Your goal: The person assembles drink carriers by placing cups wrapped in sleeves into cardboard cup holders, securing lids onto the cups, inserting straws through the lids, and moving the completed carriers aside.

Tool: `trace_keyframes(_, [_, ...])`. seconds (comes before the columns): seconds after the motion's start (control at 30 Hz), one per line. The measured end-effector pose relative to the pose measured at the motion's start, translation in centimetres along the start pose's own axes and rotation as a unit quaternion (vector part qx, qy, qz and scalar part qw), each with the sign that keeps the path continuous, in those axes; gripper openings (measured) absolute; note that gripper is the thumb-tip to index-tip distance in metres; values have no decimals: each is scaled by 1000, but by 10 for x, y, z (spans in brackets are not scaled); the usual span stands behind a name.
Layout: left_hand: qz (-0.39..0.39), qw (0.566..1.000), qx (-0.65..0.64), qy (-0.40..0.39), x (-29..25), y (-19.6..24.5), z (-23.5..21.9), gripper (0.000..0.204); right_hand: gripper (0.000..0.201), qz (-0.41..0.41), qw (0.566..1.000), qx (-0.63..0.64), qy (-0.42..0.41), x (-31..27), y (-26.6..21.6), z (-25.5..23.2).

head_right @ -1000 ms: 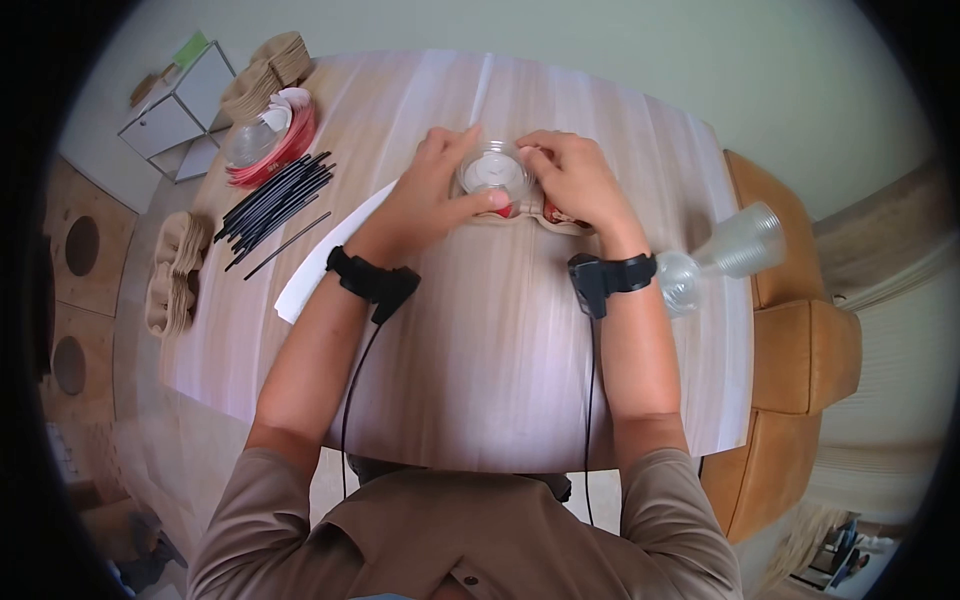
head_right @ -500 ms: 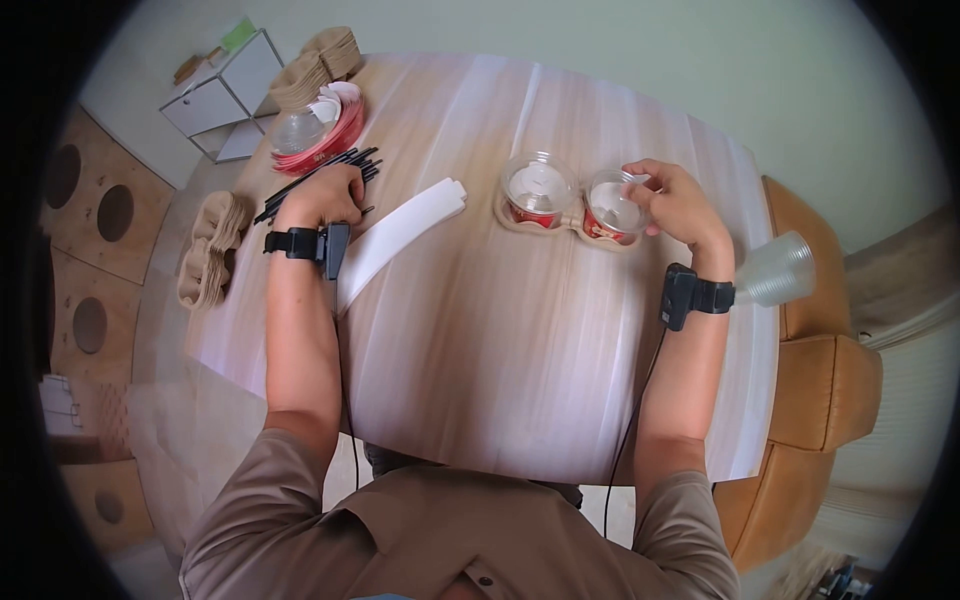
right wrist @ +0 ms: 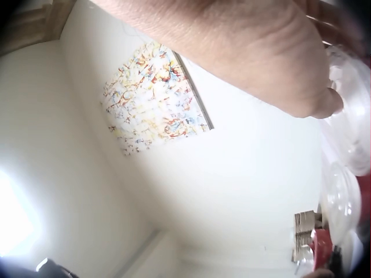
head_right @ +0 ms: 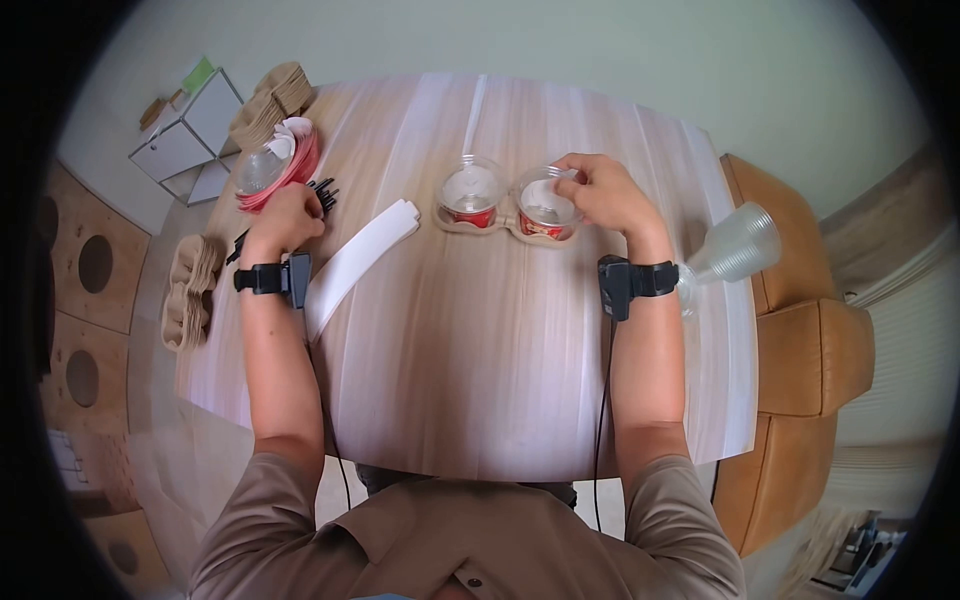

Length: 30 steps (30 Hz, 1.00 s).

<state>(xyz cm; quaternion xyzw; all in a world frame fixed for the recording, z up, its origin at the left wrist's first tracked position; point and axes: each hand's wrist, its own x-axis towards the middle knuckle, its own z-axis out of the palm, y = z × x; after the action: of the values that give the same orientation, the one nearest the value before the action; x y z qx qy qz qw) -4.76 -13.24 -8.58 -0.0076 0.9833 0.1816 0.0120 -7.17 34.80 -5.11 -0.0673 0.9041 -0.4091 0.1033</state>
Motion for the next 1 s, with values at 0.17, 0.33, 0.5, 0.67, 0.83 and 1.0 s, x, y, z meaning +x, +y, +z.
trace_keyframes(0.17, [53, 973, -134, 179, -21, 43, -53, 18, 37, -15, 1000, 0, 10, -1, -1, 1])
trace_keyframes(0.33, [136, 777, -577, 213, -18, 105, -39, 22, 38, -45, 998, -39, 3, 3, 4, 4])
trace_keyframes(0.5, [146, 789, -558, 212, -13, 137, -8, 22, 40, -61, 998, -35, 5, 3, 3, 6])
trace_keyframes(0.67, [154, 813, -520, 211, -14, 143, -5, 23, 41, -62, 998, -21, -3, 3, 4, 7])
trace_keyframes(0.83, [176, 819, -488, 247, -16, 146, -4, 23, 41, -66, 998, -13, 17, 4, 5, 10])
trace_keyframes(1.0, [192, 824, -466, 259, -17, 149, -1, 23, 43, -64, 997, -28, 17, 5, 4, 10])
